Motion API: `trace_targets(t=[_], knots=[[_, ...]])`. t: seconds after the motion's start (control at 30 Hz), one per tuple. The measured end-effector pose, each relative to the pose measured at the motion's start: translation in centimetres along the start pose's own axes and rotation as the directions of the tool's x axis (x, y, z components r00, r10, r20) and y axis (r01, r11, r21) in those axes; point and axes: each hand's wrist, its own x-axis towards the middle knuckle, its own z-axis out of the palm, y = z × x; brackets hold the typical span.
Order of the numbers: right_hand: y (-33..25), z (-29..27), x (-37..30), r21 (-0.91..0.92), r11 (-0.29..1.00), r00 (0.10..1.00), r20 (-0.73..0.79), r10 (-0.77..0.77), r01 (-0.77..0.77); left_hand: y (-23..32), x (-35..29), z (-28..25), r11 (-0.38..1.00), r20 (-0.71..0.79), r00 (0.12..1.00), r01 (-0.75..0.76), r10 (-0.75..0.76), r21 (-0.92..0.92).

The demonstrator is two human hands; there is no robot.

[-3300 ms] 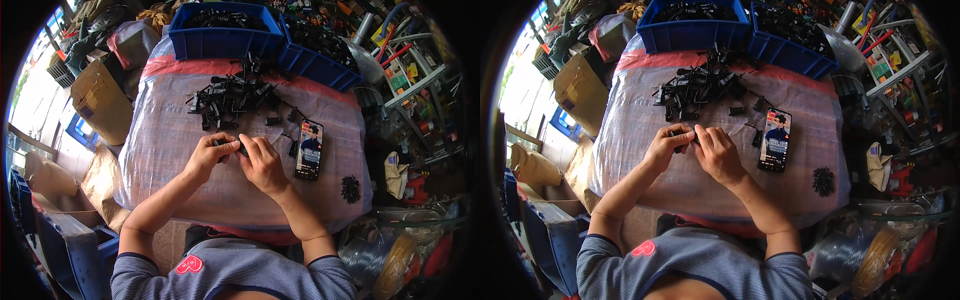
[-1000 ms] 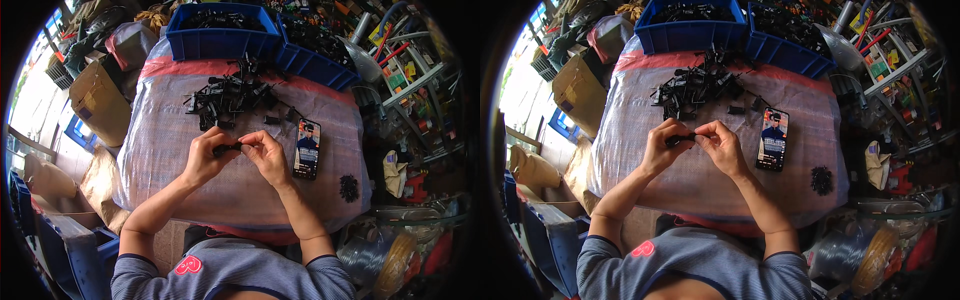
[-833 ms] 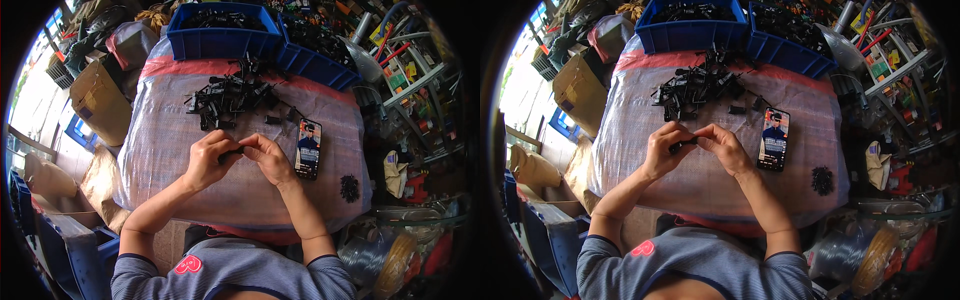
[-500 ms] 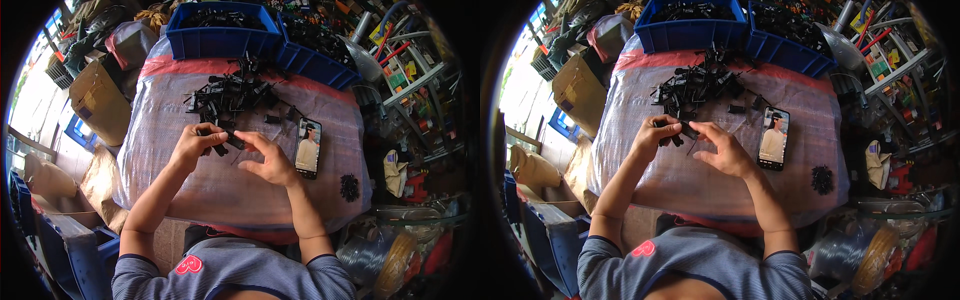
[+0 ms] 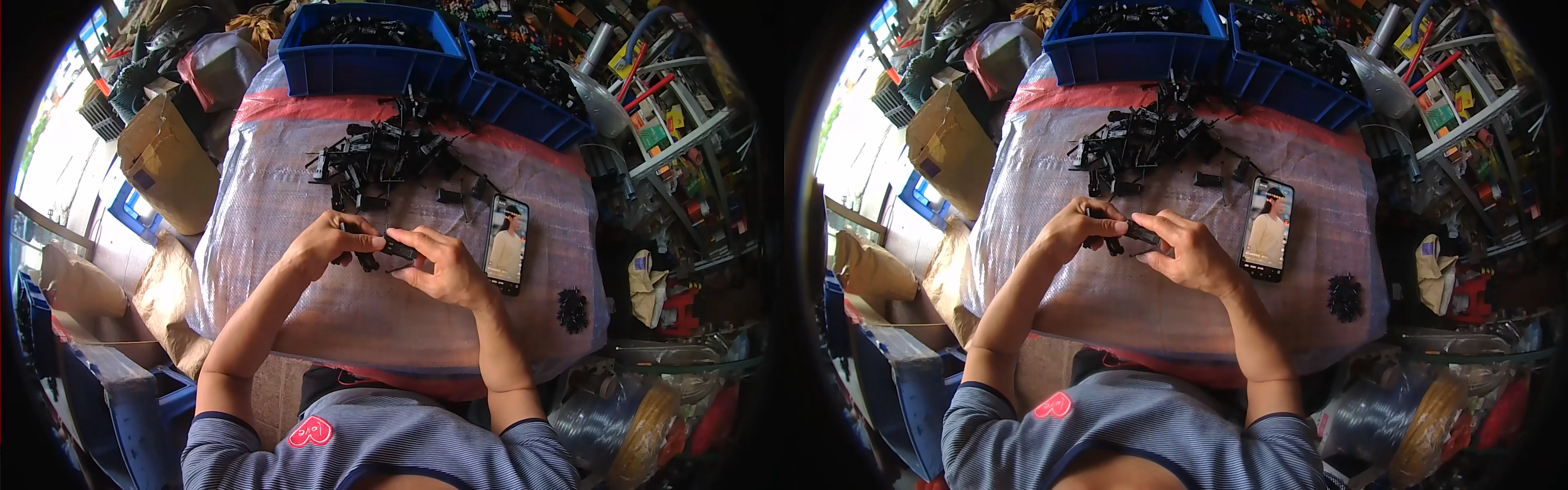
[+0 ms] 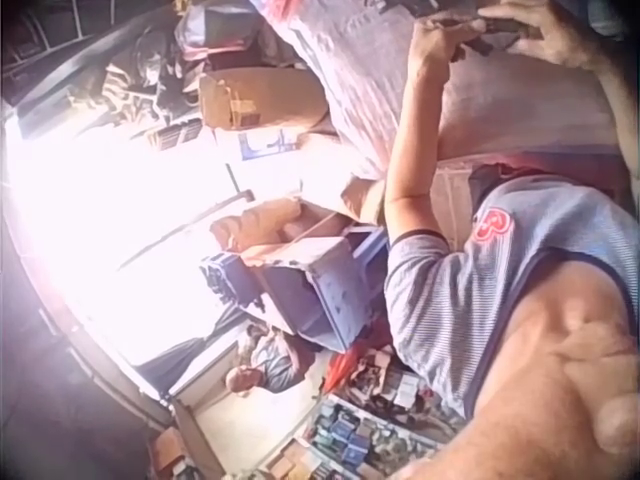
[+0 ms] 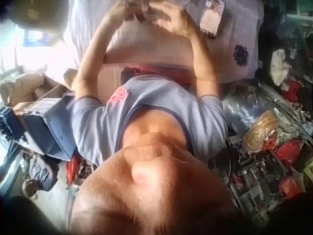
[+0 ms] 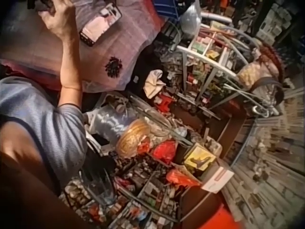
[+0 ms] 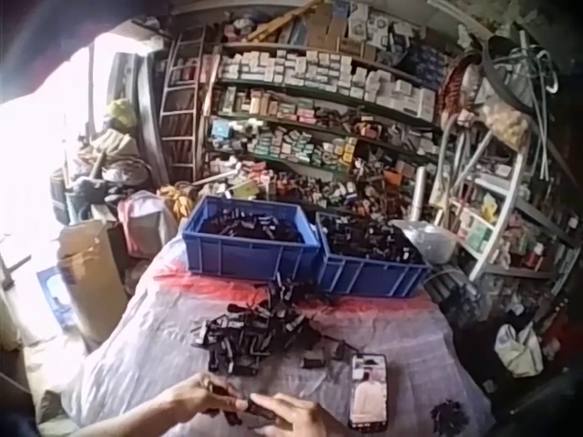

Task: Assembling small black plastic components at a workstation in a factory environment.

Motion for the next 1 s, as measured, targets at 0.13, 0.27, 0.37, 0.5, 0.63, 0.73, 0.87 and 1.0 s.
trace_targets(t=[0.13,0.27,0.37,0.5,0.63,0.73,0.87,1.0], knots=[[0.9,0.1,-0.1,-0.016,1.000,1.000,-0.024,0.010,-0.010,-0.1,0.1,0.4,0.995,0.043,0.999,0.014,-0.018,0.102],[1.3,1.0,-0.1,-0.078,0.996,0.997,-0.069,0.034,-0.039,-0.5,0.2,0.9,0.998,-0.009,1.000,-0.006,0.007,0.065],[1.8,1.7,-0.1,-0.102,0.994,0.991,-0.123,-0.043,0.031,-0.4,0.1,1.2,0.992,-0.039,0.999,-0.029,0.034,0.122],[1.5,2.7,0.3,-0.109,0.994,0.982,-0.182,-0.052,0.033,-1.1,0.1,1.3,0.980,-0.031,0.987,-0.154,0.159,0.125],[1.7,3.7,0.3,-0.287,0.956,0.949,-0.283,-0.140,0.055,-0.6,-0.1,1.7,0.975,-0.074,0.979,-0.180,0.191,0.129],[1.5,4.5,0.6,-0.371,0.929,0.939,-0.312,-0.144,0.020,-1.2,0.1,1.7,0.955,-0.121,0.952,-0.266,0.281,0.128],[1.5,3.0,1.7,-0.374,0.925,0.962,-0.223,-0.155,0.062,-0.9,0.1,1.0,0.987,-0.135,0.978,-0.153,0.158,0.045],[4.6,0.1,1.7,-0.571,0.791,0.917,-0.398,-0.034,-0.219,0.2,0.8,-0.4,0.935,-0.329,0.919,-0.292,0.217,-0.199]])
